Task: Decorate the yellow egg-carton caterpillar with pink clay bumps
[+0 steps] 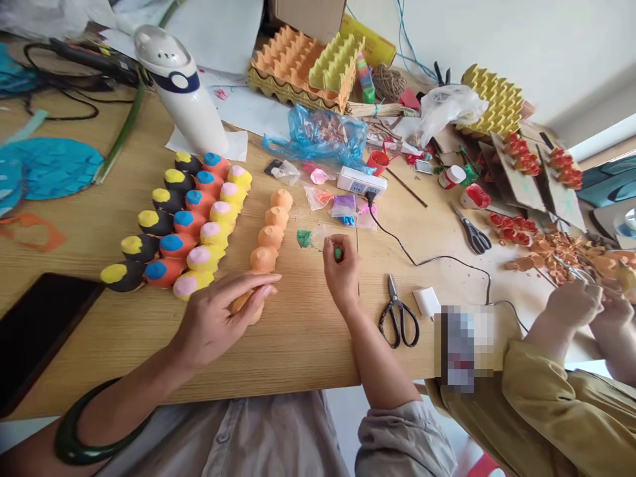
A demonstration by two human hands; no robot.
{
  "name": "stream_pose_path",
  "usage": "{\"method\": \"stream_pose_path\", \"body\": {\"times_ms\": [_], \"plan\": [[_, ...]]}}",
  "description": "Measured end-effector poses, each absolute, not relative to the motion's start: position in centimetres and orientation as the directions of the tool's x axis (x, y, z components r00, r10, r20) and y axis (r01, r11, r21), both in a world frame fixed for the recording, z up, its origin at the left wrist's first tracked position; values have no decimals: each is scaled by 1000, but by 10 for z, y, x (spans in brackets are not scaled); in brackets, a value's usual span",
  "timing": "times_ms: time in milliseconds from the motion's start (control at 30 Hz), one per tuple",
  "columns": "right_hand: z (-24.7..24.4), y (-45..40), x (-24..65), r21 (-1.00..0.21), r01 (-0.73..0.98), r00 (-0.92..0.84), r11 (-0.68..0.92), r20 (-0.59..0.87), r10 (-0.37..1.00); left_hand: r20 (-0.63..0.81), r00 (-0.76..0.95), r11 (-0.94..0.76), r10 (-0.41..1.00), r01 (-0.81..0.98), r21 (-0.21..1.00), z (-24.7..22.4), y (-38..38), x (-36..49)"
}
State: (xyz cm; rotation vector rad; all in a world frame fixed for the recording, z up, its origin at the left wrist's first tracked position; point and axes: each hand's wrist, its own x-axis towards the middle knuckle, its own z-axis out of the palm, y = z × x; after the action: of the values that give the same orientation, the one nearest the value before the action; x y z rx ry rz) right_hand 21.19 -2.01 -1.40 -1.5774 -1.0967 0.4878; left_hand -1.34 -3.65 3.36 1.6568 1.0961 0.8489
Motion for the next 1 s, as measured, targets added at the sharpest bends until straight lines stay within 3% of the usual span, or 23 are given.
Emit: {"method": "stream_pose_path", "body": {"times_ms": [100, 200, 300, 500, 733, 1000], "plan": [[-23, -33, 206, -881, 471, 433, 52, 282, 856, -17, 354, -7, 935, 69, 998, 31, -30, 26], [-30, -41, 200, -871, 485, 389, 79, 296, 872, -158, 294, 197, 943, -106, 975, 17, -22, 58], [-30, -45, 197, -885, 457, 334, 94, 268, 903, -171, 247, 216, 954, -167, 962, 3, -17, 71], [-23, -46, 197, -898, 420, 180, 127, 220, 959, -119, 186, 139, 975, -95, 986, -5, -11, 62], [-23, -41, 196, -937, 345, 264, 51, 149, 953, -97, 178, 99, 979, -4, 995, -1, -5, 63], [-21, -38, 204, -894, 426, 237, 139, 258, 937, 131, 254, -176, 958, 161, 971, -7, -2, 60]]}}
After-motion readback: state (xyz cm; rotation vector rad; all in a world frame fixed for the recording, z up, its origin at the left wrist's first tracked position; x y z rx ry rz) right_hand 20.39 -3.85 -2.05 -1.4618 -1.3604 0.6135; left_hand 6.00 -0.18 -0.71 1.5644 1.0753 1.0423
